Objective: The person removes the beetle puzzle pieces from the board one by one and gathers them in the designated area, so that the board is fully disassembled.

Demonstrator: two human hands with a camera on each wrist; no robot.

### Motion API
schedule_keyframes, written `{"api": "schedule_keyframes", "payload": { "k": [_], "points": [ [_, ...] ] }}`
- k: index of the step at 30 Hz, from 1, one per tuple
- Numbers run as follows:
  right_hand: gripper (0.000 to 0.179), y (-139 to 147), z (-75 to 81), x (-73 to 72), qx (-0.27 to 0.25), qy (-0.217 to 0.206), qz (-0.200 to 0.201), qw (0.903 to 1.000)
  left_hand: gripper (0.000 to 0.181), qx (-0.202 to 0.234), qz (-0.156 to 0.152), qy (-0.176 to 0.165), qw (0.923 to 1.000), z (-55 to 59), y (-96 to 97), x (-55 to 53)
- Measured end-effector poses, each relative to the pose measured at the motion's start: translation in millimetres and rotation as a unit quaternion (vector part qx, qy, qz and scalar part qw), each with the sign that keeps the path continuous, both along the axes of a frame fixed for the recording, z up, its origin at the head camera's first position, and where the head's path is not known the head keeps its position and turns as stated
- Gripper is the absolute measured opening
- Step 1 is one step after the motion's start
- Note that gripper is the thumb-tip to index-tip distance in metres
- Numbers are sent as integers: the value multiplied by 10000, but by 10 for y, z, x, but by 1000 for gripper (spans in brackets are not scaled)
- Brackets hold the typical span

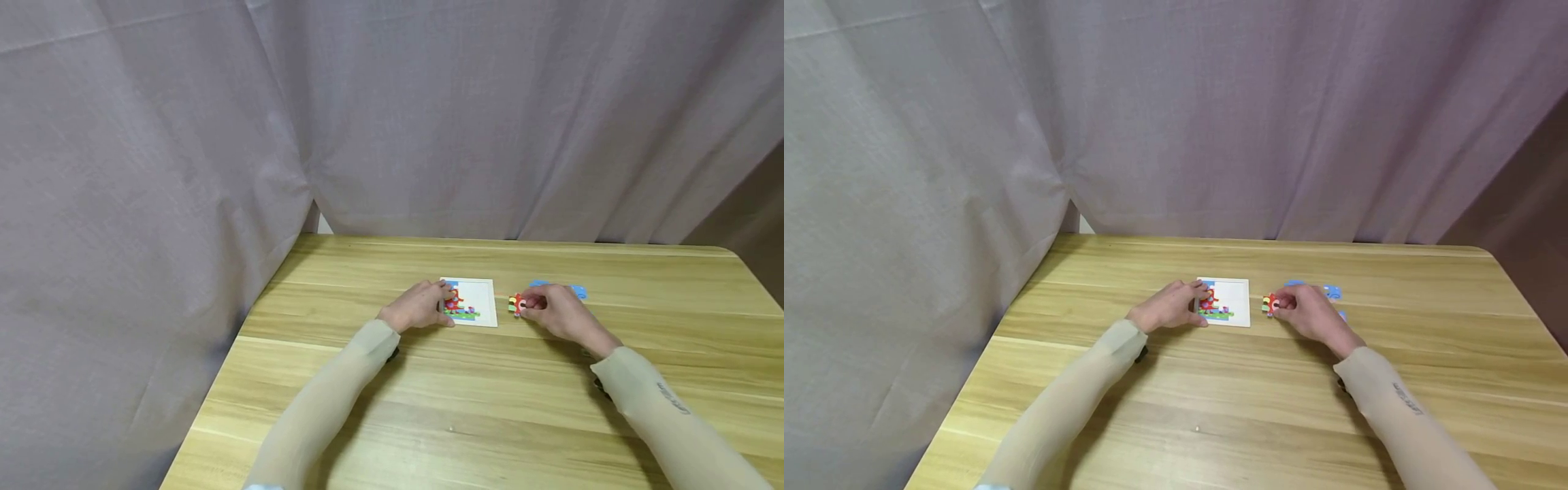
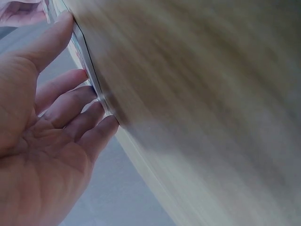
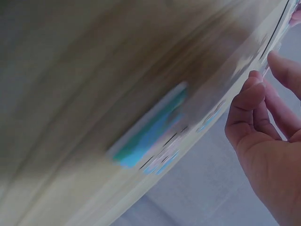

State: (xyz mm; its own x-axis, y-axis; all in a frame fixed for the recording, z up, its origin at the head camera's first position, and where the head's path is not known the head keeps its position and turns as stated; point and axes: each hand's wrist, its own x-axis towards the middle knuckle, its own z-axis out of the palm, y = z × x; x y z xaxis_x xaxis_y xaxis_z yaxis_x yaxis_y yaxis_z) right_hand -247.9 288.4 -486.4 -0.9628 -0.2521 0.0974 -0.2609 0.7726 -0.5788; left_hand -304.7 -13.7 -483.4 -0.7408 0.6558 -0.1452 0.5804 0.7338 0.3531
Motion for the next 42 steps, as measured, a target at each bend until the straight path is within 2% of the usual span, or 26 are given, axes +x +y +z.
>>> {"api": "schedule_keyframes", "payload": {
  "k": [7, 21, 42],
  "points": [
    [22, 185, -18, 49, 129, -20, -113, 9999, 72, -86, 54, 93, 9999, -23, -21, -6],
    [20, 422, -29, 68, 274, 77, -212, 9994, 72, -55, 129, 61, 9999, -17, -36, -5],
    [20, 482, -8, 23, 511, -278, -253, 9980, 71, -56, 86, 139, 9999, -2, -13, 10]
  ]
}}
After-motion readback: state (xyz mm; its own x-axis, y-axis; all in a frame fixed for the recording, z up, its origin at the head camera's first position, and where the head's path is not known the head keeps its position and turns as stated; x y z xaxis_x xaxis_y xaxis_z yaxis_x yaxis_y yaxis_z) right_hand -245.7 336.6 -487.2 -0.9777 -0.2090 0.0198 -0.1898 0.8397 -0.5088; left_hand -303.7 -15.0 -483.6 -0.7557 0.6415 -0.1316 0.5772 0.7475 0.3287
